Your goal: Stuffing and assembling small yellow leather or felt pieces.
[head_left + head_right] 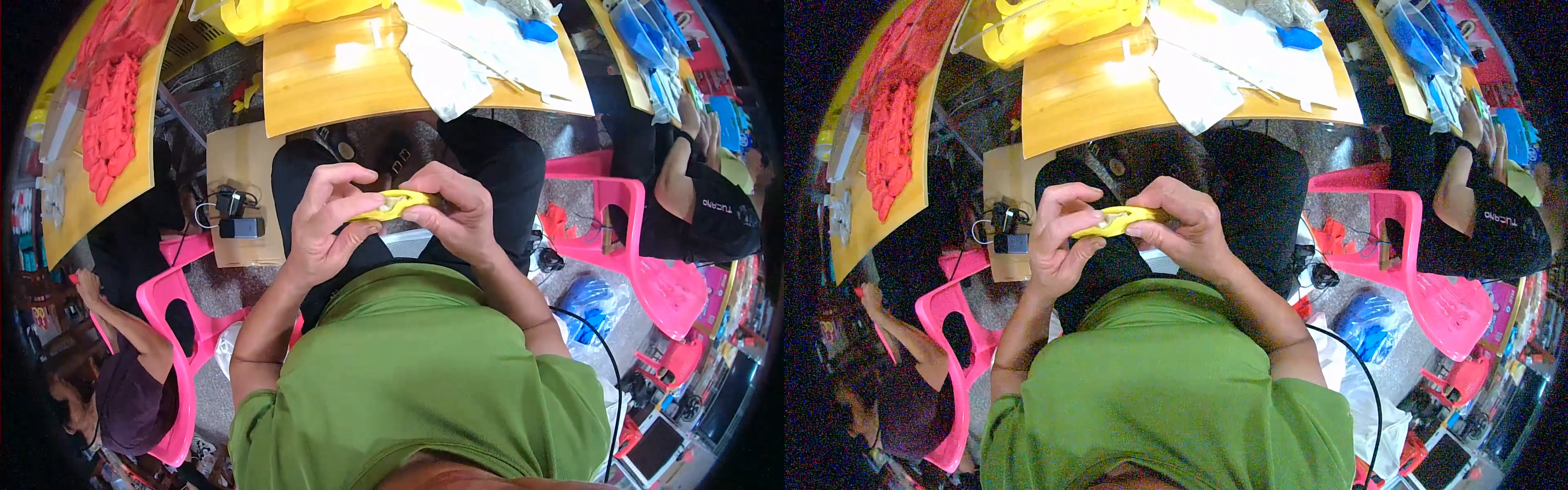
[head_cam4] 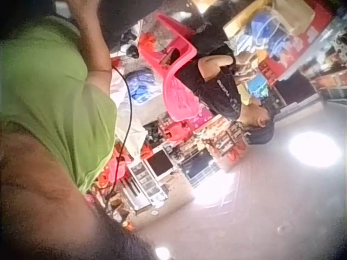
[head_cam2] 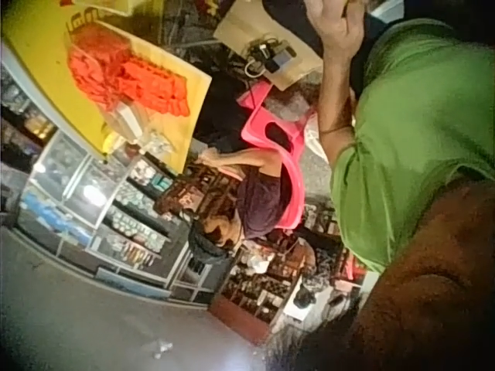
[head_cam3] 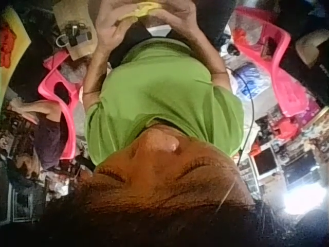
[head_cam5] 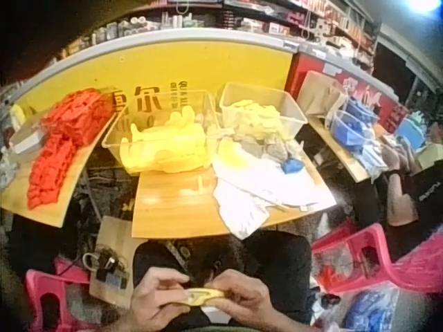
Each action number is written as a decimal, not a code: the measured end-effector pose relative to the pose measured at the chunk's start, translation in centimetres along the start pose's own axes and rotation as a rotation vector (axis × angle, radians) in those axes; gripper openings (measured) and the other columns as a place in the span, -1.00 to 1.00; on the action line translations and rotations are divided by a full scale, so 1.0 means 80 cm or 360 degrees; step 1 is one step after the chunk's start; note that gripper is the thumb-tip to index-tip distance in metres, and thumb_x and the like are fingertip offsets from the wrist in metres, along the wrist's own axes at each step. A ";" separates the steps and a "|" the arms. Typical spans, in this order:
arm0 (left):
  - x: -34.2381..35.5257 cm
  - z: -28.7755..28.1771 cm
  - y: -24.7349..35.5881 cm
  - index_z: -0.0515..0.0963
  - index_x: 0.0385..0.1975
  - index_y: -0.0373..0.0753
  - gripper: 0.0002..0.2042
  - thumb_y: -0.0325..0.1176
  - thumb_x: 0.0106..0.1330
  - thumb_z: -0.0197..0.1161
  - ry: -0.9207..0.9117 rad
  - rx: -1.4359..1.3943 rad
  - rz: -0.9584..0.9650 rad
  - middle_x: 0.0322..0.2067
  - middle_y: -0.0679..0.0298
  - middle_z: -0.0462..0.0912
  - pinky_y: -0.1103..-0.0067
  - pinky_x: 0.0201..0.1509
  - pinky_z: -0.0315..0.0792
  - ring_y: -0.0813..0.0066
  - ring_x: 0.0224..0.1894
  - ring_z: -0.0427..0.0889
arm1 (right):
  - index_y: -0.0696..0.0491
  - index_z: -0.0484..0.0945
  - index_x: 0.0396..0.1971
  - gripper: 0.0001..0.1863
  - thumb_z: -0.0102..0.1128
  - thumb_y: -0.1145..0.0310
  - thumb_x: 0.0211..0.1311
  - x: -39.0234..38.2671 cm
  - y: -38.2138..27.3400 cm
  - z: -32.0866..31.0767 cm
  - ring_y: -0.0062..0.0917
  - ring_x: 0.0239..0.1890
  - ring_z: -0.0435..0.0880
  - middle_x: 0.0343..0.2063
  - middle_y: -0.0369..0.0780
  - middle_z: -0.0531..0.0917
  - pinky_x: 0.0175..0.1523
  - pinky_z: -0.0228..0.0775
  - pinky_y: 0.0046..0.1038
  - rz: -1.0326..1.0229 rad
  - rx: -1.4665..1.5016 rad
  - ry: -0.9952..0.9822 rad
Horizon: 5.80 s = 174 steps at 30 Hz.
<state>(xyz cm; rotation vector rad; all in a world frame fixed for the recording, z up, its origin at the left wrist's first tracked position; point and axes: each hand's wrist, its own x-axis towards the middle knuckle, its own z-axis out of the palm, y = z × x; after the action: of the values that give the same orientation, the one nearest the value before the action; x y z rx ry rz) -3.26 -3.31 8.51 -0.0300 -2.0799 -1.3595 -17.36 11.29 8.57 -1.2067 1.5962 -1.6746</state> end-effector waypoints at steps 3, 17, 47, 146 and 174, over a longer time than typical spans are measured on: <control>0.000 0.003 0.001 0.53 -0.23 -0.22 -0.80 -0.42 0.14 0.29 -0.0056 0.0018 0.0023 -0.11 0.11 0.38 0.65 -0.36 0.43 0.51 -0.41 0.50 | 0.23 0.55 -0.39 -0.76 0.35 0.42 -0.04 -0.002 -0.001 0.001 -0.53 -0.42 0.53 -0.43 -0.18 0.58 -0.35 0.30 -0.60 -0.0062 -0.0081 -0.0028; 0.001 -0.001 0.005 0.52 -0.48 -0.31 -0.89 -0.43 0.12 0.29 -0.0075 0.0015 -0.0186 -0.16 0.16 0.38 0.59 -0.29 0.37 0.50 -0.41 0.45 | 0.19 0.56 -0.38 -0.79 0.32 0.46 -0.05 -0.001 0.000 0.004 -0.47 -0.38 0.55 -0.37 -0.15 0.58 -0.31 0.35 -0.55 -0.0286 -0.0181 -0.0077; 0.053 0.000 0.025 0.46 -0.18 -0.36 -0.75 -0.29 0.31 0.15 -0.0289 -0.0502 -0.0657 -0.46 0.29 0.55 0.70 -0.39 0.40 0.61 -0.50 0.58 | 0.16 0.51 -0.50 -0.91 0.25 0.58 -0.02 0.025 -0.024 -0.001 -0.40 -0.51 0.53 -0.55 -0.17 0.54 -0.43 0.35 -0.48 -0.0499 -0.0304 0.0313; 0.076 -0.035 -0.038 0.52 -0.23 -0.34 -0.84 -0.46 0.21 0.24 0.0735 -0.1506 -0.0681 -0.46 0.37 0.57 0.74 -0.56 0.26 0.71 -0.58 0.40 | 0.19 0.54 -0.33 -0.87 0.14 0.45 0.20 0.152 -0.026 0.002 -0.52 -0.63 0.63 -0.53 -0.16 0.64 -0.59 0.44 -0.63 0.0615 0.0716 0.0189; 0.056 -0.026 0.017 0.53 -0.42 -0.31 -0.89 -0.41 0.19 0.25 0.0225 -0.1176 -0.1184 -0.63 0.39 0.49 0.78 -0.68 0.15 0.74 -0.72 0.31 | 0.19 0.59 -0.49 -0.93 0.29 0.52 0.04 0.060 0.004 -0.036 -0.73 -0.49 0.54 -0.53 -0.34 0.62 -0.32 0.37 -0.67 0.0585 0.1057 -0.0309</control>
<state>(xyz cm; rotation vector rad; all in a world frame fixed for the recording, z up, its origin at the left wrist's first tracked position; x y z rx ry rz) -5.34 -5.81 12.49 0.5551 -1.3944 -2.4262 -22.16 8.57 9.67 -0.6617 0.9452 -1.5927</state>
